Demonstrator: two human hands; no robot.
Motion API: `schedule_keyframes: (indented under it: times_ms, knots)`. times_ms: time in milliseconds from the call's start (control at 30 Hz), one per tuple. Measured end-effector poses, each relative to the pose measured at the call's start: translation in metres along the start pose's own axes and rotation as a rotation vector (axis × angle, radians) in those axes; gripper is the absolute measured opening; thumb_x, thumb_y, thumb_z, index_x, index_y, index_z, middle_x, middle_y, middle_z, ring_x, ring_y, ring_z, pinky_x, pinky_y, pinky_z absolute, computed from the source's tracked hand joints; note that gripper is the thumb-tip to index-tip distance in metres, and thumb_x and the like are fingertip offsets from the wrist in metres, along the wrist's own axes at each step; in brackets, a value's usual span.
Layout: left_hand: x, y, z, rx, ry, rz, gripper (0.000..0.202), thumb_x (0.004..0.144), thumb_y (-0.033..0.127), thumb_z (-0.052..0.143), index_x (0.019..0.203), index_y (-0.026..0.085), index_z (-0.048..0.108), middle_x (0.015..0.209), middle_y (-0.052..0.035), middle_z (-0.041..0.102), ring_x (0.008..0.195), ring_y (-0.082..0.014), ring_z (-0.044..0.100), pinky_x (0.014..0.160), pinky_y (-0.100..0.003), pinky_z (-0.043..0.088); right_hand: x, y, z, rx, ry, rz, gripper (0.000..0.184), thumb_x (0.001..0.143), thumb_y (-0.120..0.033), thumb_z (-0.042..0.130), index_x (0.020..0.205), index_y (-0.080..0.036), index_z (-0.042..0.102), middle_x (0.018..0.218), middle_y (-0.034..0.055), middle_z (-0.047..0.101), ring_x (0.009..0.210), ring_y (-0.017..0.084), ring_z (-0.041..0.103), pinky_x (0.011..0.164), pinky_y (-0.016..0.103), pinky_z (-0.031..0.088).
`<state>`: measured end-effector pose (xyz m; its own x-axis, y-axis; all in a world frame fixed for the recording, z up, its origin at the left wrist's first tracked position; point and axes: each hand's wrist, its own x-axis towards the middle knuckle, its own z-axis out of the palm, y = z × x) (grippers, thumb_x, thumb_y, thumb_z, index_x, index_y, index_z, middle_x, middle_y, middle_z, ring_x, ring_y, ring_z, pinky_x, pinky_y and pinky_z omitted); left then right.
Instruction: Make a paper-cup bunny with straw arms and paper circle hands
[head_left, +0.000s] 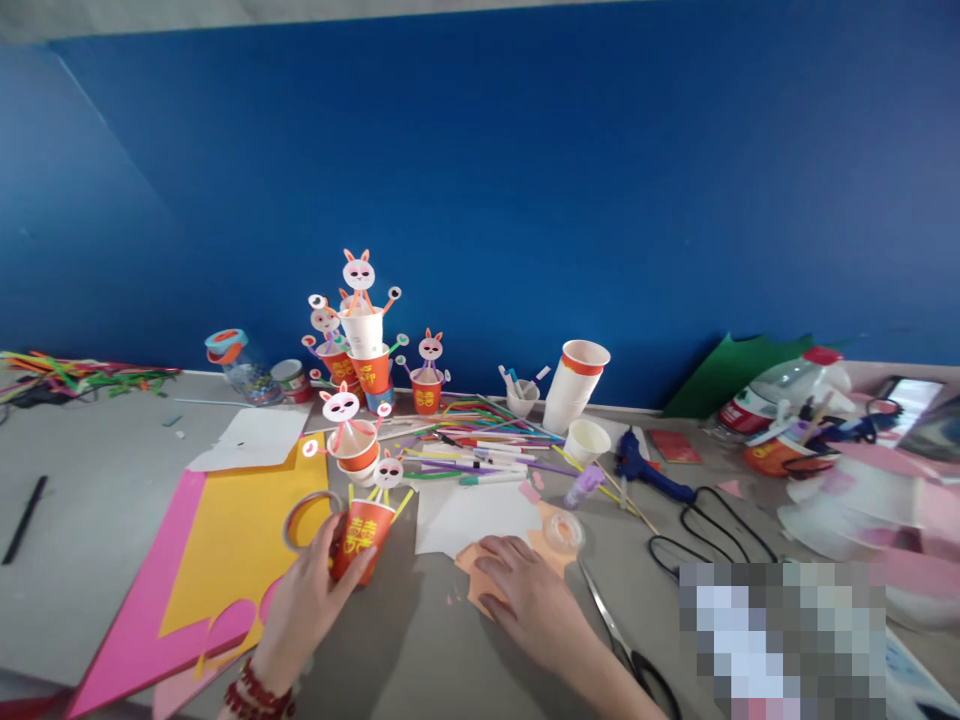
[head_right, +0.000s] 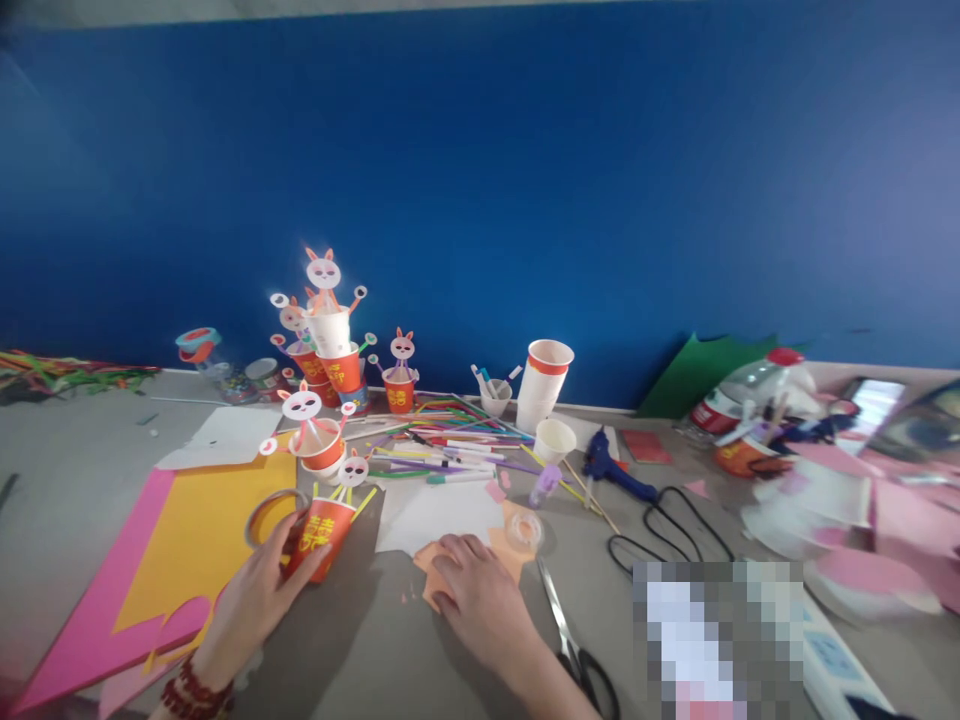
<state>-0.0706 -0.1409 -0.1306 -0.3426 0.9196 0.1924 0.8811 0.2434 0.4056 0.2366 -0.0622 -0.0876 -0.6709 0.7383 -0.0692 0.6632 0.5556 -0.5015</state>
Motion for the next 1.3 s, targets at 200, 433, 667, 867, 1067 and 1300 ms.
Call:
schedule_keyframes:
  times_ms: [200, 433, 667, 867, 1067, 1300]
  knots:
    - [0.0, 0.01, -0.011, 0.011, 0.207, 0.165, 0.063, 0.086, 0.062, 0.053, 0.129, 0.017, 0.046, 0.121, -0.0157, 0.063, 0.114, -0.0339, 0.061, 0.091, -0.046, 0.054, -0.017, 0.008, -0.003, -0.024, 0.041, 0.04, 0.031, 0.085, -0.018, 0.06, 0.116, -0.023, 0.064, 0.138, 0.0059, 0.056, 0.127, 0.028, 0.047, 0.105, 0.044, 0.042]
    - [-0.009, 0.081, 0.0, 0.022, -0.039, 0.607, 0.035, 0.092, 0.031, 0.055, 0.126, 0.024, 0.053, 0.132, -0.0097, 0.058, 0.126, -0.0278, 0.053, 0.102, -0.043, 0.048, -0.034, 0.037, -0.01, -0.095, 0.284, 0.018, 0.022, 0.091, -0.016, 0.053, 0.108, -0.02, 0.066, 0.124, 0.0106, 0.063, 0.119, 0.027, 0.055, 0.097, 0.041, 0.049]
    - [-0.003, 0.089, 0.011, 0.133, -0.056, 0.616, 0.036, 0.09, 0.035, 0.059, 0.122, 0.019, 0.058, 0.127, -0.0114, 0.062, 0.123, -0.0312, 0.054, 0.105, -0.051, 0.045, -0.051, 0.053, -0.013, -0.126, 0.373, 0.058, 0.021, 0.089, -0.014, 0.053, 0.103, -0.023, 0.066, 0.12, 0.0087, 0.065, 0.113, 0.027, 0.059, 0.089, 0.039, 0.054]
    - [-0.005, 0.085, 0.013, 0.131, -0.091, 0.566, 0.034, 0.09, 0.025, 0.056, 0.124, 0.02, 0.056, 0.129, -0.0111, 0.06, 0.123, -0.0291, 0.054, 0.104, -0.048, 0.046, -0.034, 0.033, -0.011, -0.094, 0.307, -0.014, 0.022, 0.09, -0.013, 0.054, 0.106, -0.022, 0.065, 0.123, 0.0084, 0.063, 0.117, 0.026, 0.054, 0.097, 0.039, 0.049]
    - [0.004, 0.094, 0.028, 0.148, -0.18, 0.525, 0.037, 0.089, 0.017, 0.053, 0.126, 0.017, 0.054, 0.132, -0.0125, 0.058, 0.124, -0.0294, 0.054, 0.099, -0.044, 0.05, 0.012, -0.004, -0.005, -0.125, 0.078, -0.169, 0.02, 0.09, -0.021, 0.058, 0.109, -0.024, 0.063, 0.13, 0.0051, 0.06, 0.119, 0.026, 0.051, 0.098, 0.039, 0.046]
    - [0.003, 0.091, 0.029, 0.124, -0.192, 0.533, 0.04, 0.088, 0.024, 0.057, 0.127, 0.015, 0.055, 0.134, -0.0157, 0.057, 0.126, -0.0314, 0.052, 0.103, -0.046, 0.047, 0.089, -0.014, 0.007, -0.23, 0.051, -0.135, 0.016, 0.09, -0.017, 0.053, 0.1, -0.016, 0.065, 0.107, 0.0129, 0.064, 0.103, 0.027, 0.056, 0.088, 0.037, 0.047]
